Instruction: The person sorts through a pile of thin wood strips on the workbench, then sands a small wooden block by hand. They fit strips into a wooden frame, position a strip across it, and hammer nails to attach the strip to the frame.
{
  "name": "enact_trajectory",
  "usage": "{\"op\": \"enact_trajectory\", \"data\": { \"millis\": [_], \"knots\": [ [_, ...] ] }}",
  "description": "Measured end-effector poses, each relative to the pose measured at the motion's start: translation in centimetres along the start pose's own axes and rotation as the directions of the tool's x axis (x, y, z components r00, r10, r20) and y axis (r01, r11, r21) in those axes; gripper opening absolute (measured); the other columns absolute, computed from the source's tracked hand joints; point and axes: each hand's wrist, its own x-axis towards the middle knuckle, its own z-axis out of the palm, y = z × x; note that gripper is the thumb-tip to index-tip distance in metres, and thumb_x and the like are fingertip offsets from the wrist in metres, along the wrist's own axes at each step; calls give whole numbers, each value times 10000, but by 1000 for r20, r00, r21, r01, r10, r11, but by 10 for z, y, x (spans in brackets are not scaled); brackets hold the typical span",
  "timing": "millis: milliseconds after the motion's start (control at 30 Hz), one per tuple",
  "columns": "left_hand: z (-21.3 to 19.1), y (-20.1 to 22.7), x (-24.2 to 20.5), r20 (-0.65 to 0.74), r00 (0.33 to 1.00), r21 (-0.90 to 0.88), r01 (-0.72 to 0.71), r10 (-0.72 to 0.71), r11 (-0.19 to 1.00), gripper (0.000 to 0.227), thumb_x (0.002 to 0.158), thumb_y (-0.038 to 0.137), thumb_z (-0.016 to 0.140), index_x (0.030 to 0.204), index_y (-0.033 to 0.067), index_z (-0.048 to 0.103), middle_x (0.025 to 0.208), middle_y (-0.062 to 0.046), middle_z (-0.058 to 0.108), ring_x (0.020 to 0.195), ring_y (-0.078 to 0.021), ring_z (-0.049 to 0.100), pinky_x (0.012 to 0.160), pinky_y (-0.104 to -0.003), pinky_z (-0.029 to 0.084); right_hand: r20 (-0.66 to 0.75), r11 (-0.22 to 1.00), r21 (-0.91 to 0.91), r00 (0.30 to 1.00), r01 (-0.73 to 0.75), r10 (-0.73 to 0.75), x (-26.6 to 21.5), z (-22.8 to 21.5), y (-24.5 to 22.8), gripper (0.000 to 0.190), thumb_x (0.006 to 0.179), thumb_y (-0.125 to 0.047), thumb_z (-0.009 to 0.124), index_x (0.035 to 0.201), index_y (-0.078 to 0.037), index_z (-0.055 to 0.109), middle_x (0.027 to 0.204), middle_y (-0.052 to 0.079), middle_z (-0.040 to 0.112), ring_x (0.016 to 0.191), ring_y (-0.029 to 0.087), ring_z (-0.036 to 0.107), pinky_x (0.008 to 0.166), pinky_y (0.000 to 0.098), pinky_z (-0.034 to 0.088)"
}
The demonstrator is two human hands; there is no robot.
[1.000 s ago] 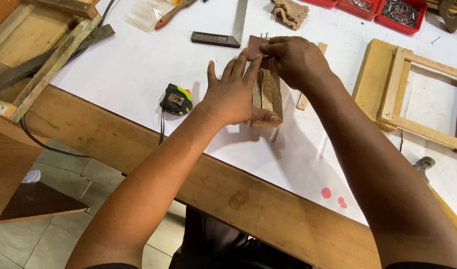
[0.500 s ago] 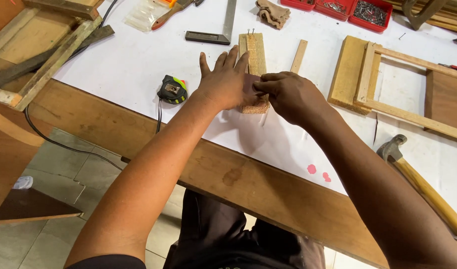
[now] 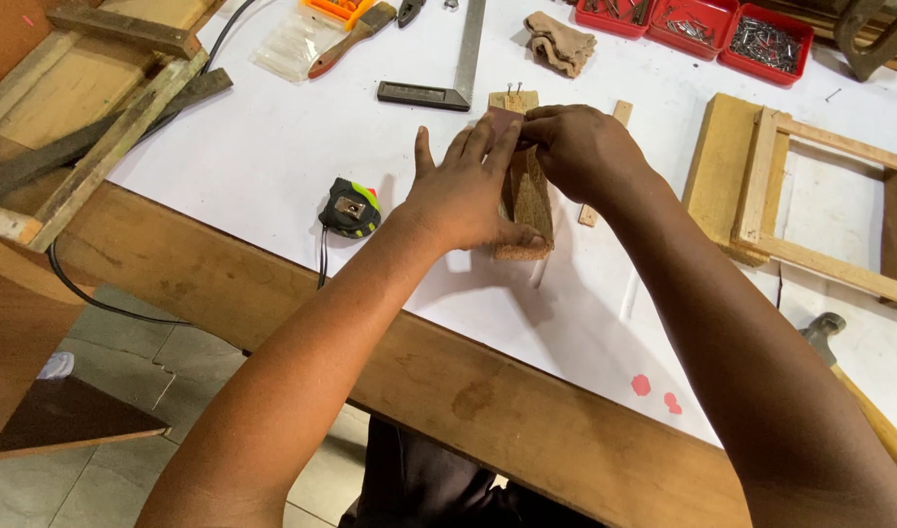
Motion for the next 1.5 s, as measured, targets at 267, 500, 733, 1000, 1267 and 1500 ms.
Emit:
{"op": "enact_trajectory", "data": {
  "millis": [267,500,733,1000,1267,1500],
  "knots": [
    [8,-10,13,-18,999,-64,-39,38,997,1574,507,948,729,1626,126,-13,1705,-161,53,1572,-319,96,1187,-718,-4,6,999,46,1000,-11,10,32,-4,9,345,953,-146,634,1266,-226,753,1302,4,711,1151,267,671,971,424,529],
    [6,-3,5,-21,1000,-25,7,-7,1000,1489,576,894,751,1631,183,-24,1697,-171,38,1575,-315,81,1193,-711,-12,-24,999,28,999,41,-41,11,1,5,330,958,-105,610,1237,-195,760,1322,18,710,1168,286,667,978,433,523],
    [13,4,-4,-104,994,2,21,-21,1000,1287,695,746,775,1624,177,89,1691,-150,75,1563,-311,112,1167,-741,3,-2,996,74,998,57,-57,-61,-27,-34,457,866,-40,597,1237,-245,767,1323,20,703,1200,288,641,1006,411,514],
    [6,9,-9,-98,995,69,20,-13,997,1224,735,787,728,1605,123,178,1681,-130,175,1544,-285,206,1182,-748,-42,96,997,79,995,1,-8,-83,-43,-52,415,910,-67,585,1221,-275,766,1326,-28,707,1200,258,646,1009,396,525],
    [10,-2,3,-60,998,7,-2,3,1000,1313,675,772,764,1622,135,116,1699,-115,129,1556,-273,180,1179,-743,5,77,998,58,997,-19,14,-23,-18,-18,397,923,-82,580,1215,-266,775,1314,-14,706,1156,260,673,980,417,528],
    [0,-4,4,5,1000,-32,18,-18,999,1559,519,952,719,1619,120,-9,1699,-164,38,1573,-317,77,1193,-701,-3,14,998,56,999,-30,30,34,2,12,361,964,-90,586,1231,-246,772,1319,-28,711,1155,241,682,982,417,525]
  ]
}}
